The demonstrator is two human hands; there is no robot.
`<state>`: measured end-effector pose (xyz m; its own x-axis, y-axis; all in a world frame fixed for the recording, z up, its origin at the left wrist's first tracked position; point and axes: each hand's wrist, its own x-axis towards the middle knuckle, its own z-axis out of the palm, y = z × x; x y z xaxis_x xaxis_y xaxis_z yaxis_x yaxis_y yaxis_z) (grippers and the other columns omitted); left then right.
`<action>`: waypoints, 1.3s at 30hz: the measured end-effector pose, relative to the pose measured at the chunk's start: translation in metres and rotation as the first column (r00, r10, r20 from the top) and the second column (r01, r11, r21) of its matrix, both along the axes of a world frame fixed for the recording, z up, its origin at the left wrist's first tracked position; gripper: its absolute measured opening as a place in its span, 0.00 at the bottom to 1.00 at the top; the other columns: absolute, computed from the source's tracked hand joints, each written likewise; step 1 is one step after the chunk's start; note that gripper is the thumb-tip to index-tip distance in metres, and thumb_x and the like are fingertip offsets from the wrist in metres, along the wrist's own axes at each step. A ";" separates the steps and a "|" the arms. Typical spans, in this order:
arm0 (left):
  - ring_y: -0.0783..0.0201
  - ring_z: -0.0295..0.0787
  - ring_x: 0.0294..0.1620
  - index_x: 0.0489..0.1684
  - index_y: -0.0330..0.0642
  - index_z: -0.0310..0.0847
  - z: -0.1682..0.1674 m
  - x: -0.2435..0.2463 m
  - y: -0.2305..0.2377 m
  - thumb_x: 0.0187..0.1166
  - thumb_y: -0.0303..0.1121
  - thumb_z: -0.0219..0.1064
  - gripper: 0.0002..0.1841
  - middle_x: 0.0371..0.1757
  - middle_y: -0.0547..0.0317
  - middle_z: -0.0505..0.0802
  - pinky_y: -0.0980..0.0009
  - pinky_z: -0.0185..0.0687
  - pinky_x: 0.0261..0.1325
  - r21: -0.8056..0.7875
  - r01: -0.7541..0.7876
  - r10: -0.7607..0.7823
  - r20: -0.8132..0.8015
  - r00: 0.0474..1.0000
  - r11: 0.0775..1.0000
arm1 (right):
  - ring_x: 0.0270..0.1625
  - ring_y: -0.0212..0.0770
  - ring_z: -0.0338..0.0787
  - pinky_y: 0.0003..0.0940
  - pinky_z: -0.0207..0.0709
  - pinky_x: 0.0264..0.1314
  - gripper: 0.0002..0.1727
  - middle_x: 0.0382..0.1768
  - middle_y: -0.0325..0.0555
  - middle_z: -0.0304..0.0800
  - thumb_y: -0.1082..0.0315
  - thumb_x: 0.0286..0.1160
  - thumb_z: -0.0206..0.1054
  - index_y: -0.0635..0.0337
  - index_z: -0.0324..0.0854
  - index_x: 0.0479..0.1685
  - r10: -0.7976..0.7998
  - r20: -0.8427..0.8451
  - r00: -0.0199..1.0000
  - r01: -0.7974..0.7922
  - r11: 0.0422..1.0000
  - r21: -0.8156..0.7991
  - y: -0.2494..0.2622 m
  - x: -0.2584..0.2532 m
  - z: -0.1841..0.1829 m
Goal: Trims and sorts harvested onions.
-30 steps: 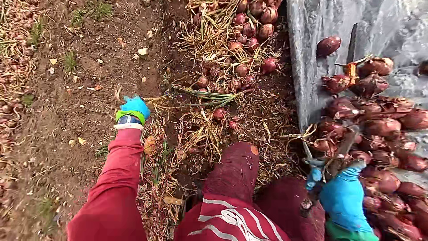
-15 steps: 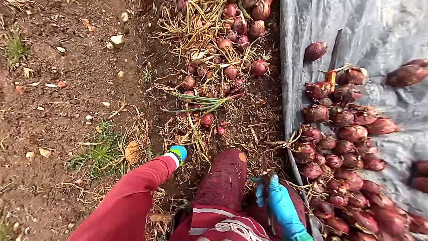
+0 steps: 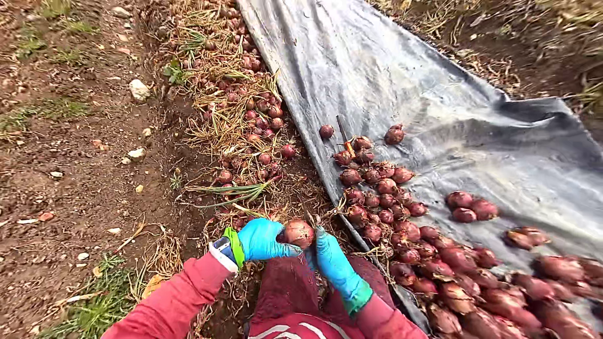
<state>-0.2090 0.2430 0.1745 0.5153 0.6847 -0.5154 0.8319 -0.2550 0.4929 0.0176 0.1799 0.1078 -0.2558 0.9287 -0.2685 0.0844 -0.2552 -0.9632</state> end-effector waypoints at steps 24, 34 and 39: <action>0.39 0.88 0.69 0.80 0.37 0.71 -0.316 0.100 0.261 0.63 0.45 0.83 0.43 0.66 0.36 0.90 0.37 0.83 0.71 -0.035 -0.986 0.984 -0.070 0.165 0.163 | 0.13 0.41 0.81 0.39 0.81 0.17 0.47 0.14 0.47 0.82 0.37 0.91 0.23 0.64 0.86 0.50 -0.369 0.141 0.918 0.381 0.733 -0.563 0.019 0.116 -0.098; 0.66 0.93 0.61 0.61 0.51 0.91 -0.139 0.061 0.176 0.88 0.39 0.65 0.12 0.57 0.62 0.97 0.52 0.85 0.72 -0.067 -0.578 0.562 0.349 0.750 0.813 | 0.17 0.44 0.83 0.41 0.83 0.21 0.48 0.19 0.48 0.83 0.35 0.89 0.19 0.62 0.82 0.54 -0.224 -0.115 0.968 0.099 0.761 -0.642 0.102 0.074 -0.129; 0.58 0.93 0.59 0.59 0.56 0.93 -0.142 -0.054 0.107 0.89 0.45 0.63 0.13 0.54 0.58 0.97 0.43 0.84 0.69 0.083 -0.714 0.713 0.042 0.700 0.695 | 0.17 0.44 0.83 0.40 0.84 0.20 0.50 0.20 0.50 0.84 0.33 0.88 0.21 0.64 0.84 0.56 -0.307 -0.185 0.934 0.188 0.860 -0.475 0.072 0.076 -0.095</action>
<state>-0.2625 0.3503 0.0329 -0.1438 0.8888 -0.4351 0.7789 0.3729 0.5043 0.0933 0.2523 0.0129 -0.1463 0.7669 -0.6249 -0.2629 -0.6391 -0.7228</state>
